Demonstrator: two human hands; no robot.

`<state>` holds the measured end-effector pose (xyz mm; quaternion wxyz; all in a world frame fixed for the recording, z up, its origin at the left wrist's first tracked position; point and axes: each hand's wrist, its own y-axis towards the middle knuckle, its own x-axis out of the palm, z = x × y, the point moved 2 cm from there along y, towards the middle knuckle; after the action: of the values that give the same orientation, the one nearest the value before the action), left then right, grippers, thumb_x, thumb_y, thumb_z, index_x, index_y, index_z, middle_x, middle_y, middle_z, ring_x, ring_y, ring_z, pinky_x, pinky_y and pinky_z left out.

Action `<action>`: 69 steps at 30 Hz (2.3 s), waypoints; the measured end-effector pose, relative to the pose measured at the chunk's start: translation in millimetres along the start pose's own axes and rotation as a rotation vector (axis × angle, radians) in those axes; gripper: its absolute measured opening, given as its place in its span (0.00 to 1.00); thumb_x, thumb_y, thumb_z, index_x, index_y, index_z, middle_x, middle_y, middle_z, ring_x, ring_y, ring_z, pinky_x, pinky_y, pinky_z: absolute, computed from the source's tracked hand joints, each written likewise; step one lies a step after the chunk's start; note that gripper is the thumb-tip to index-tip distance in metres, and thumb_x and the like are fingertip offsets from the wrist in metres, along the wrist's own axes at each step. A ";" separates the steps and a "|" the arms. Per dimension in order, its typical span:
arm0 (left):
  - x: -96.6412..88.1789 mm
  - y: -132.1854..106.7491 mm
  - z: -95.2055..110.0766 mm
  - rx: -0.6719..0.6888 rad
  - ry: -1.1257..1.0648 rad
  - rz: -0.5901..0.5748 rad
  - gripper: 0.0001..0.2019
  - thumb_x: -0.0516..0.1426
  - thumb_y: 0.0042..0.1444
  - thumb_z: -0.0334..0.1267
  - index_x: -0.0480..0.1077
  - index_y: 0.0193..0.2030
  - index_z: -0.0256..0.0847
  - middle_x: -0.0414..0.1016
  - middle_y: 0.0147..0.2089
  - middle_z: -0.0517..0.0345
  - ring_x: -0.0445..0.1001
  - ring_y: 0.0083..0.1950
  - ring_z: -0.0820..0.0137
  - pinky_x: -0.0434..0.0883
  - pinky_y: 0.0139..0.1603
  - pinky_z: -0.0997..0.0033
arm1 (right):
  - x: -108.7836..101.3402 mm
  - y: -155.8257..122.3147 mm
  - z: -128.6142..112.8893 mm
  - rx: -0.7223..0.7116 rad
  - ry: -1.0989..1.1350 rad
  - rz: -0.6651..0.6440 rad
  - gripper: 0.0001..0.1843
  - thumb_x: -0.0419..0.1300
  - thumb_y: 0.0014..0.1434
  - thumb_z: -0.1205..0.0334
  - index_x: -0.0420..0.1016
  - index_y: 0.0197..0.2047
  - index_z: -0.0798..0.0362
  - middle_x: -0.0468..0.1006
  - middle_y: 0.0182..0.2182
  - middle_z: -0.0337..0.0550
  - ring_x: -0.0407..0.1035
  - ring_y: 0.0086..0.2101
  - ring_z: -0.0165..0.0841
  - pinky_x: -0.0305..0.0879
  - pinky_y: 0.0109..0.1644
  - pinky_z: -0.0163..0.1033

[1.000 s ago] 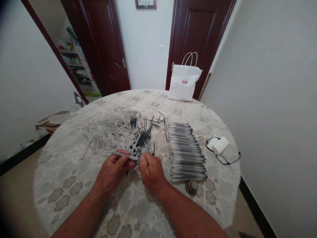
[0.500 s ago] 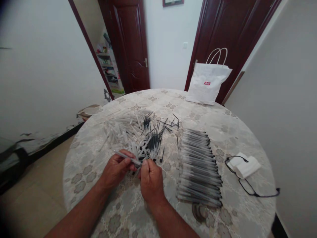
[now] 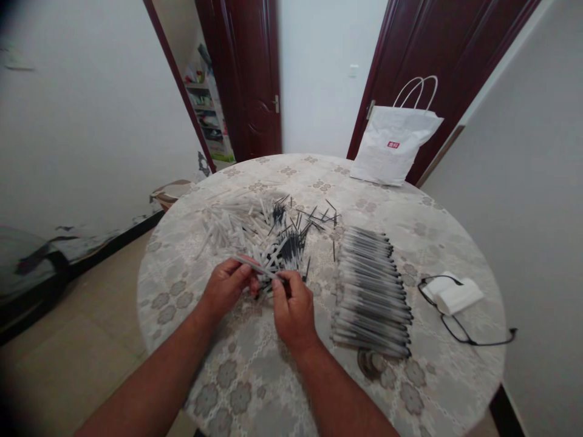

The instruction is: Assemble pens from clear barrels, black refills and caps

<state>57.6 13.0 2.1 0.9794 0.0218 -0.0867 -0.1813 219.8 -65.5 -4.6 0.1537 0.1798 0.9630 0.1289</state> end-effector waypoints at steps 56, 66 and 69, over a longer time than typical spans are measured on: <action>-39.3 -51.5 1.3 0.036 0.323 0.253 0.15 0.57 0.63 0.48 0.76 0.48 0.40 0.77 0.35 0.60 0.77 0.29 0.70 0.72 0.38 0.69 | -14.9 2.7 19.6 -0.105 -0.025 0.010 0.11 0.55 0.66 0.57 0.76 0.45 0.52 0.78 0.31 0.40 0.71 0.30 0.32 0.66 0.34 0.36; -39.3 -51.2 2.2 -0.013 0.342 0.255 0.18 0.58 0.61 0.51 0.77 0.47 0.39 0.78 0.32 0.60 0.77 0.29 0.68 0.72 0.37 0.68 | -10.5 4.7 16.6 -0.103 -0.032 -0.140 0.13 0.59 0.65 0.54 0.78 0.47 0.52 0.82 0.34 0.42 0.73 0.29 0.32 0.67 0.34 0.36; -40.1 -49.4 0.7 -0.013 0.317 0.276 0.18 0.58 0.61 0.53 0.77 0.45 0.39 0.76 0.32 0.60 0.78 0.28 0.68 0.71 0.35 0.69 | -9.6 6.6 11.8 -0.070 0.019 -0.183 0.13 0.60 0.65 0.52 0.78 0.46 0.52 0.83 0.33 0.41 0.71 0.26 0.31 0.66 0.30 0.35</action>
<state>3.3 -18.7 -7.4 0.9964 0.0318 0.0676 -0.0401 234.4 -60.9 -11.1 0.1621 0.0846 0.9717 0.1496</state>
